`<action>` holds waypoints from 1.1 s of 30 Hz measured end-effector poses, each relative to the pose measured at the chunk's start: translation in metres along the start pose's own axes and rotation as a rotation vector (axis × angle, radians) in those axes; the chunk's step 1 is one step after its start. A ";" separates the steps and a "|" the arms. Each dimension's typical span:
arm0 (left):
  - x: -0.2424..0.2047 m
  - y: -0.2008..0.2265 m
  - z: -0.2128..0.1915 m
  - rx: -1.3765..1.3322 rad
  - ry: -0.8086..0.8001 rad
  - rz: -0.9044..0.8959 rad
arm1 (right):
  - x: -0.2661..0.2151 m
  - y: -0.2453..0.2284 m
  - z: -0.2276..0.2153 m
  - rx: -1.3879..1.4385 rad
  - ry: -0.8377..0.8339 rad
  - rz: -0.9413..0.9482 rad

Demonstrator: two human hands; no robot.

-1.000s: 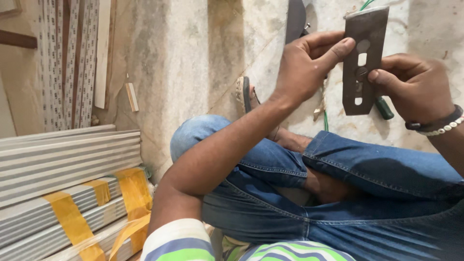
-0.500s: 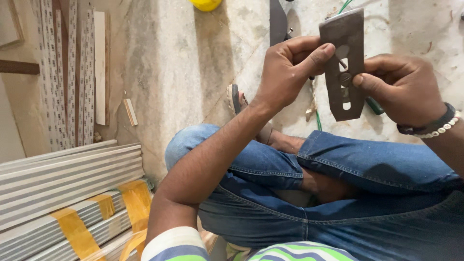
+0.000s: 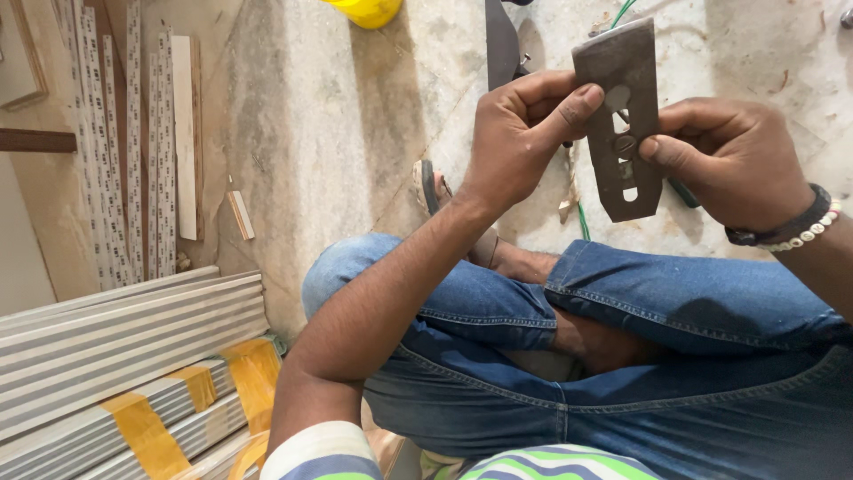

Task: The person disassembles a hand plane by removing the lever cap and blade, then handles a screwdriver to adjust screws on the plane body while another person assists.

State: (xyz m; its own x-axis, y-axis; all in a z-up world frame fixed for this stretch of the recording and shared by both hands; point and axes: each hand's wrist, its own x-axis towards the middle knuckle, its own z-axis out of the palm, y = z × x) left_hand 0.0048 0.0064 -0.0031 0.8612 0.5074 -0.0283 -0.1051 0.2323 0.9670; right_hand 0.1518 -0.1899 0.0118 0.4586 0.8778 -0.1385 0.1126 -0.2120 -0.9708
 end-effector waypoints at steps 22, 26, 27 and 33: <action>-0.002 0.060 -0.020 -0.164 -0.706 0.114 | -0.001 0.046 -0.013 0.394 -0.556 0.243; -0.001 0.073 -0.029 -0.126 -0.726 0.032 | -0.010 0.012 -0.009 0.262 -0.415 0.063; 0.001 0.071 -0.029 -0.134 -0.706 0.008 | -0.010 0.001 -0.008 0.260 -0.371 -0.005; 0.005 0.063 -0.033 -0.058 -0.624 -0.040 | -0.005 -0.038 -0.012 -0.014 -0.105 0.234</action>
State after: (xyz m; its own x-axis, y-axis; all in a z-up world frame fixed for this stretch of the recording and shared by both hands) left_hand -0.0137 0.0512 0.0490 0.9913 -0.0784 0.1062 -0.0787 0.2946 0.9524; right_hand 0.1557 -0.1912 0.0522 0.3794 0.8438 -0.3796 0.0268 -0.4201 -0.9071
